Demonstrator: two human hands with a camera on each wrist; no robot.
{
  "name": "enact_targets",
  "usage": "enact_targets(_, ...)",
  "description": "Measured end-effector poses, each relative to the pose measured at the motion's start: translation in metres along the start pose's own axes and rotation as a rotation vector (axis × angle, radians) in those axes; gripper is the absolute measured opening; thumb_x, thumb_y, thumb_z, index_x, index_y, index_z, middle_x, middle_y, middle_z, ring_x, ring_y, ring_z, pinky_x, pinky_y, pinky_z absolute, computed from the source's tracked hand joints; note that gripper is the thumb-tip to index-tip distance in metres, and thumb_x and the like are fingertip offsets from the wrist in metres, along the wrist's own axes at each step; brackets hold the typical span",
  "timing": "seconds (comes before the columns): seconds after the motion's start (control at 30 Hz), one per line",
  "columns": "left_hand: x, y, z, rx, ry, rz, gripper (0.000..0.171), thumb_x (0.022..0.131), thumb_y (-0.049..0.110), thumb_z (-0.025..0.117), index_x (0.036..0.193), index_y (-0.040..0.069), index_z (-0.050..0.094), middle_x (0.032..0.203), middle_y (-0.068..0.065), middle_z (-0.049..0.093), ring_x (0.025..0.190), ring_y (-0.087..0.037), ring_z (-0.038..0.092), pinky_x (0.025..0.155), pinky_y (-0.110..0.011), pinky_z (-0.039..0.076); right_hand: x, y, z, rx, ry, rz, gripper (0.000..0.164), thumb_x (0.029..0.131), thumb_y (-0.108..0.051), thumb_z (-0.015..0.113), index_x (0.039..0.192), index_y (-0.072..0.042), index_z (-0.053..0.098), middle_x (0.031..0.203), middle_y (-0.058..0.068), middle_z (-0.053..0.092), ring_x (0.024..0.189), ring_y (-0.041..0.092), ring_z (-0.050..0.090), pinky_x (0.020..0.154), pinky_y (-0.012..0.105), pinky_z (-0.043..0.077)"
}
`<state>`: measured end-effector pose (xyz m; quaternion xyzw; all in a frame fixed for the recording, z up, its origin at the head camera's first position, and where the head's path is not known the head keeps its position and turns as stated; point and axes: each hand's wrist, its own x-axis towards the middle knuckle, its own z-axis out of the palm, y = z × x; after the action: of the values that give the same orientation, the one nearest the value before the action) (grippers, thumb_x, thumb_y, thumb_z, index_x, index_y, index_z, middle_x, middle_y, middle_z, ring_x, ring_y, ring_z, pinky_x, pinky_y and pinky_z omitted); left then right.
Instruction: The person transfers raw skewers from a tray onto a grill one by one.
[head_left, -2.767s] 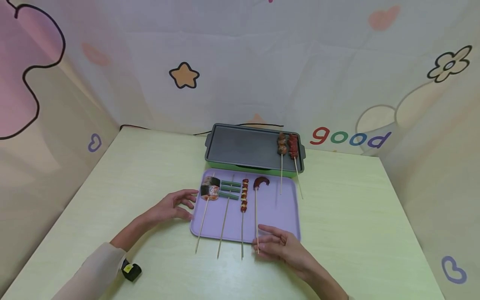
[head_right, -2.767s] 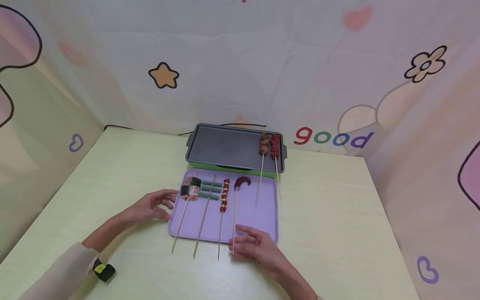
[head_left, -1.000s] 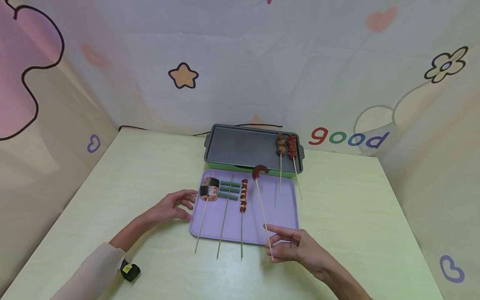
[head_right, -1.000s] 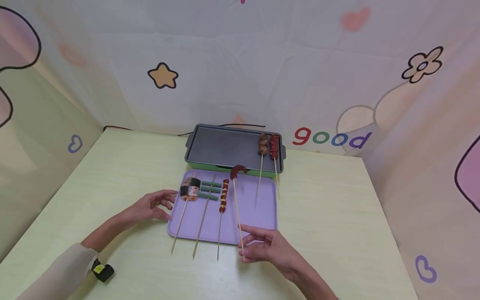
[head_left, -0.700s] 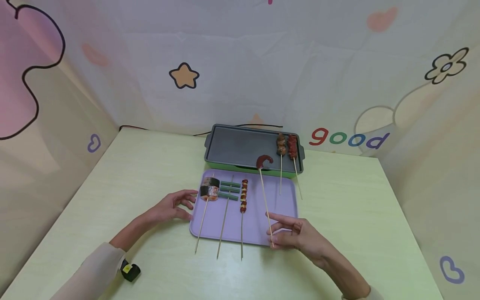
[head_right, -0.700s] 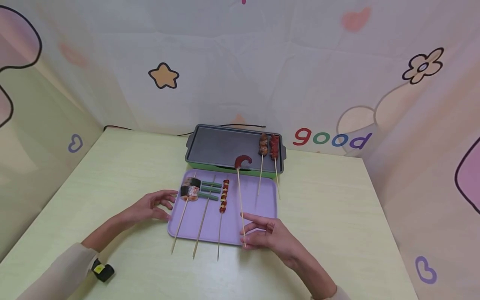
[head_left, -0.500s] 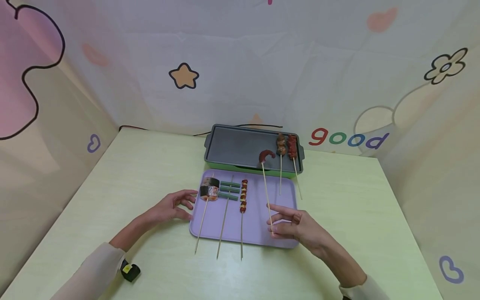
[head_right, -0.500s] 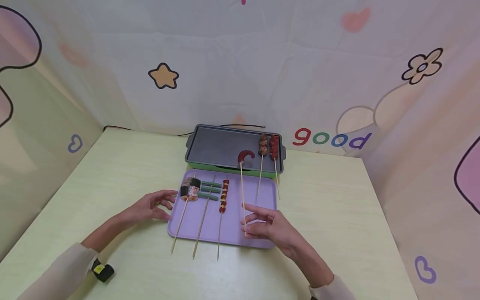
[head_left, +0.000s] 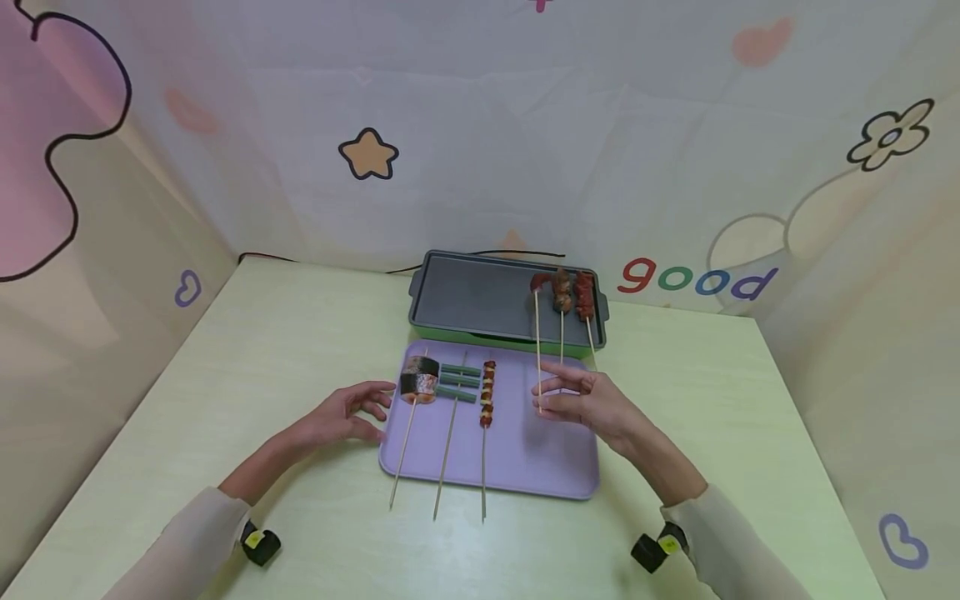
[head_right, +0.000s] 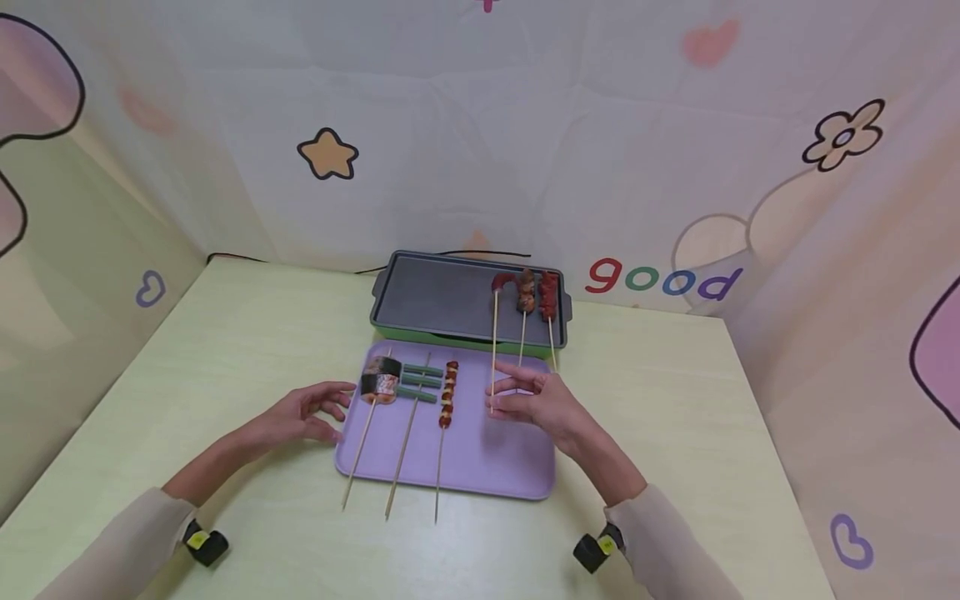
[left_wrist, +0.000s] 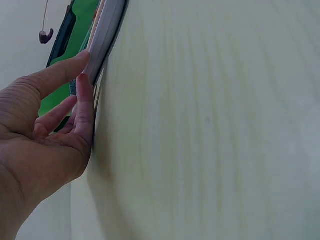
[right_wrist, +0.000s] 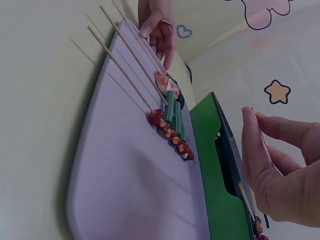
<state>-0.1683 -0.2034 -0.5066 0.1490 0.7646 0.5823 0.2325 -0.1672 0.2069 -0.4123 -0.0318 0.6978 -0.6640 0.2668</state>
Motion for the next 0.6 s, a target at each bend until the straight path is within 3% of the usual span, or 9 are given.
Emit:
enact_targets(0.37,0.0,0.0,-0.001,-0.005,0.005,0.003,0.073,0.087,0.0,0.075,0.151,-0.006,0.04,0.134,-0.03,0.052,0.109,-0.02,0.058,0.084,-0.02,0.056,0.031,-0.018,0.003,-0.018,0.009,0.04,0.06,0.1,0.006,0.057,0.156,0.002,0.037,0.112,0.01,0.072,0.092,0.009,0.074,0.092,0.031,0.059)
enact_targets(0.6,0.001,0.0,0.0,-0.007,-0.002,0.017,0.072,0.088,0.0,0.075,0.15,-0.007,0.04,0.133,-0.031,0.051,0.109,-0.018,0.059,0.085,-0.02,0.056,0.043,-0.019,0.002,0.037,0.019,0.056,0.06,0.099,0.009,0.057,0.155,0.005,0.036,0.1,0.002,0.074,0.089,0.01,0.074,0.087,0.028,0.061)
